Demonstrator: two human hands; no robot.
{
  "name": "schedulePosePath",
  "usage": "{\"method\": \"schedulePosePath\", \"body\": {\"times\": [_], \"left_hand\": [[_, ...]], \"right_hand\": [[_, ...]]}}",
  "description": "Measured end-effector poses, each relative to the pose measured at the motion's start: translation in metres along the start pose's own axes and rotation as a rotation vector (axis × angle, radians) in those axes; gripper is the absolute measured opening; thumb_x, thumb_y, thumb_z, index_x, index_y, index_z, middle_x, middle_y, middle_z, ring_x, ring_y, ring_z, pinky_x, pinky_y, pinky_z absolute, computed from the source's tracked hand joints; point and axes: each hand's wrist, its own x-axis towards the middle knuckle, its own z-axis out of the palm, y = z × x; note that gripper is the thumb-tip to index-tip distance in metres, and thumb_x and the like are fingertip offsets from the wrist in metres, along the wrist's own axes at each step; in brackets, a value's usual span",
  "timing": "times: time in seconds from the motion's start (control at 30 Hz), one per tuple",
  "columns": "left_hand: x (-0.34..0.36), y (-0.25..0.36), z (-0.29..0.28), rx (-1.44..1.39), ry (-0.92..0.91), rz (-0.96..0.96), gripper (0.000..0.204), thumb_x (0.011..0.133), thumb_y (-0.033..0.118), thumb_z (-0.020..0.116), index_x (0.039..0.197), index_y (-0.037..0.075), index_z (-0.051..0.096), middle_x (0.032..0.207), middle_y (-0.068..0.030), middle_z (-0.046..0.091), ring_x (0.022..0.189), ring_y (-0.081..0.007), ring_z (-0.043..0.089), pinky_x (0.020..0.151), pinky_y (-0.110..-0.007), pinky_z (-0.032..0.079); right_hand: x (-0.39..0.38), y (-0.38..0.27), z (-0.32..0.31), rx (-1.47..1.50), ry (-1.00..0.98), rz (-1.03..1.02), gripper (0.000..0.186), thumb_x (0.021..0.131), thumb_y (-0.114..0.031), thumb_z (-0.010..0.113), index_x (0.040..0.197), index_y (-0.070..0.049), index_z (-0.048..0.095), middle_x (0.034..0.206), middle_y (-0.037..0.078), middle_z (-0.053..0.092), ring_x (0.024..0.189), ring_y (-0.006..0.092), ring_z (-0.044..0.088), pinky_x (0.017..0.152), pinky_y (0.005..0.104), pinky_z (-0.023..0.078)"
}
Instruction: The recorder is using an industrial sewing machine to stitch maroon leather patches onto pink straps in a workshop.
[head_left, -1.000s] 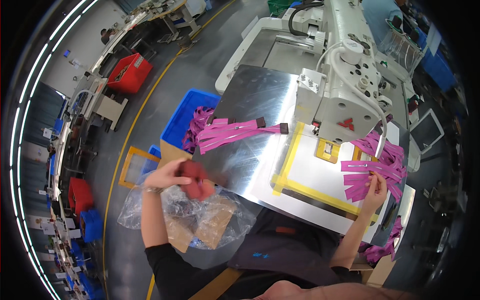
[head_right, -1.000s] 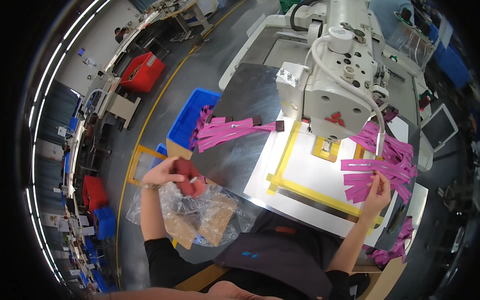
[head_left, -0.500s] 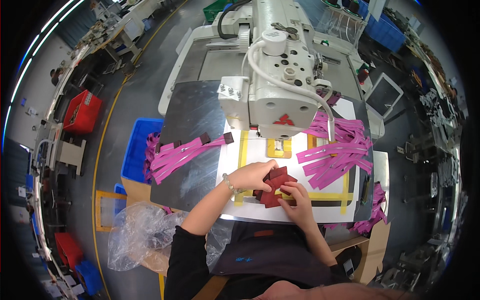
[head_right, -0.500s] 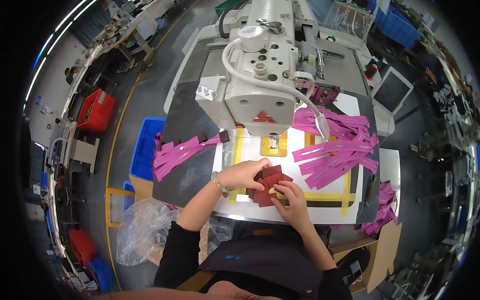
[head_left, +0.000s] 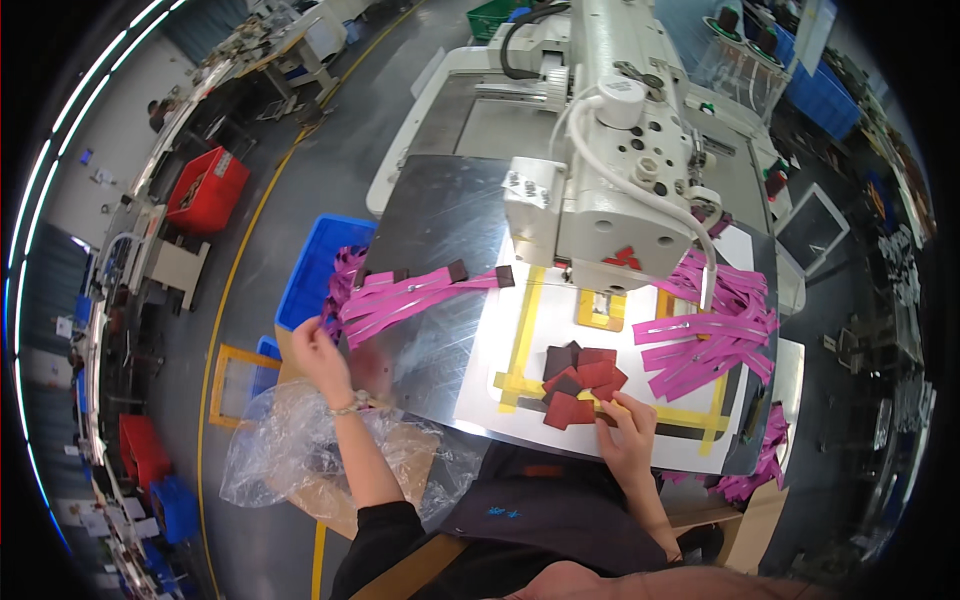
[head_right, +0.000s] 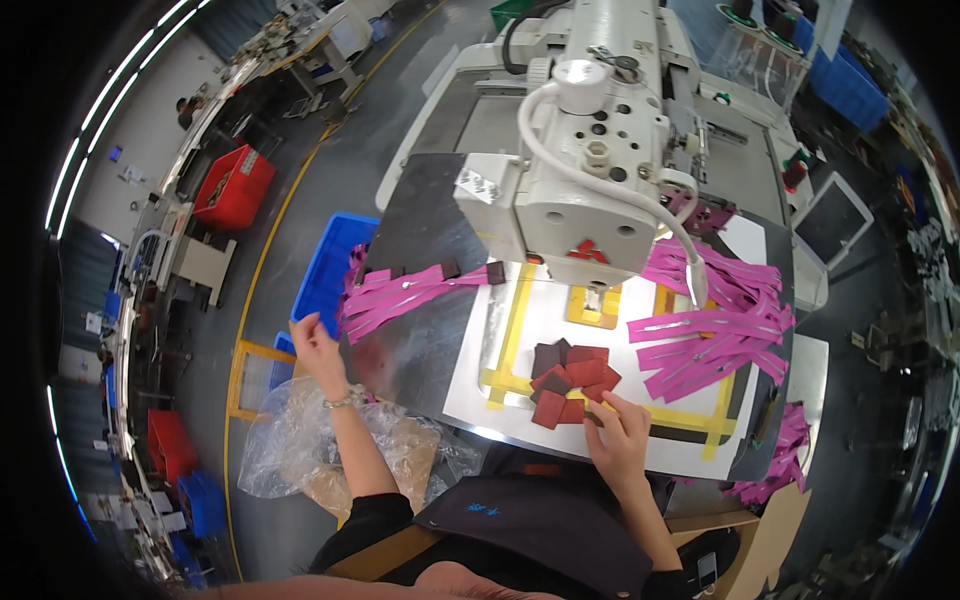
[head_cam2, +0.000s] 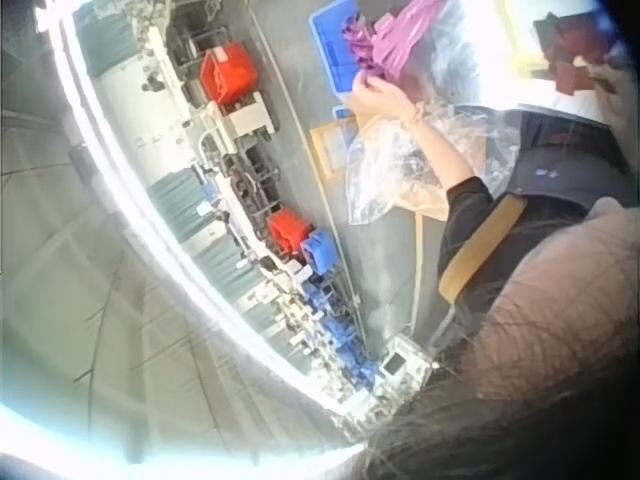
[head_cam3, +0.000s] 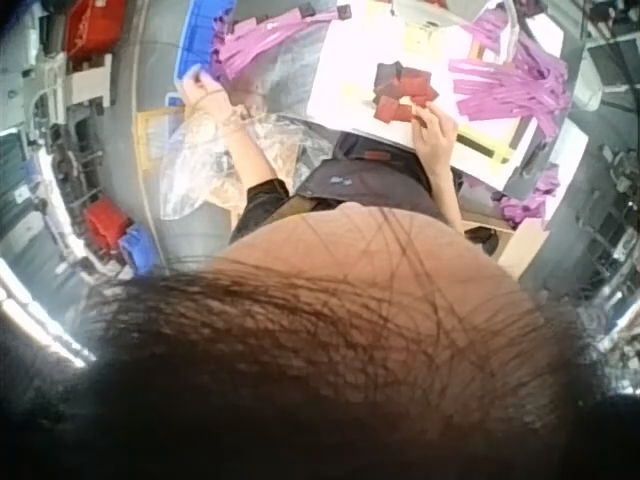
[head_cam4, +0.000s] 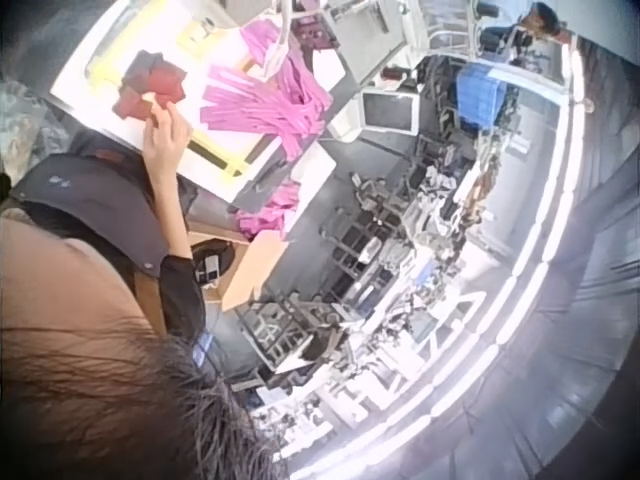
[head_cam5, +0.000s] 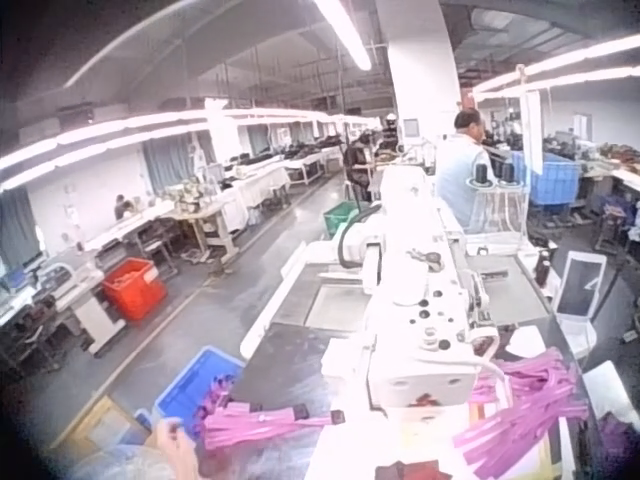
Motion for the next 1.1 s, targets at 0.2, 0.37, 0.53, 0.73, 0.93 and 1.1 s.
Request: {"method": "schedulePosePath", "body": {"times": [0.2,0.37,0.53,0.73,0.93,1.1], "left_hand": [[-0.004,-0.142,-0.058,0.025,-0.912,-0.735,0.020,0.085,0.011,0.055,0.097,-0.004,0.061,0.077,-0.0102,0.065,0.069,-0.0177,0.065,0.061,-0.030,0.052],[-0.008,-0.185,-0.027,0.158,-0.769,0.080,0.024,0.082,0.011,0.060,0.103,-0.001,0.060,0.077,-0.0117,0.067,0.070,-0.0204,0.068,0.057,-0.032,0.052],[0.037,-0.195,-0.010,0.227,-0.921,0.242,0.034,0.082,0.009,0.061,0.114,0.001,0.056,0.082,-0.0130,0.068,0.071,-0.0222,0.069,0.058,-0.034,0.053],[0.092,-0.106,0.009,0.124,-0.763,-0.153,0.068,0.079,-0.001,0.064,0.140,0.013,0.038,0.111,-0.0170,0.064,0.101,-0.0273,0.062,0.088,-0.038,0.049],[0.078,-0.022,0.010,0.031,-0.673,0.117,0.068,0.082,0.000,0.061,0.144,0.010,0.033,0.131,-0.0190,0.051,0.124,-0.0267,0.049,0.103,-0.037,0.038],[0.001,0.074,0.017,-0.007,-0.897,0.473,0.056,0.078,0.014,0.068,0.130,0.003,0.050,0.128,-0.0149,0.056,0.121,-0.0302,0.051,0.103,-0.039,0.036]], "right_hand": [[-0.025,0.014,0.002,0.007,0.010,-0.074,0.034,0.070,0.001,0.070,0.103,-0.005,0.064,0.108,0.011,0.060,0.095,0.0266,0.057,0.084,0.0372,0.041],[-0.027,0.012,0.008,0.002,0.104,0.000,0.035,0.071,0.001,0.069,0.106,-0.003,0.062,0.108,0.014,0.060,0.094,0.0311,0.058,0.084,0.0401,0.043],[-0.022,0.007,0.009,-0.007,0.081,-0.035,0.033,0.072,0.001,0.068,0.104,-0.003,0.063,0.107,0.013,0.061,0.094,0.0296,0.058,0.083,0.0395,0.043],[-0.024,0.008,0.008,-0.030,0.095,-0.043,0.028,0.073,0.001,0.068,0.100,-0.003,0.064,0.104,0.012,0.062,0.091,0.0287,0.060,0.081,0.0391,0.044],[-0.020,0.004,0.006,-0.023,0.123,-0.056,0.027,0.072,0.000,0.069,0.098,-0.003,0.065,0.102,0.011,0.062,0.088,0.0265,0.061,0.078,0.0380,0.044],[-0.012,0.003,0.006,-0.043,0.084,-0.064,0.026,0.071,-0.001,0.070,0.096,-0.005,0.066,0.100,0.009,0.062,0.087,0.0251,0.060,0.076,0.0369,0.044]]}}
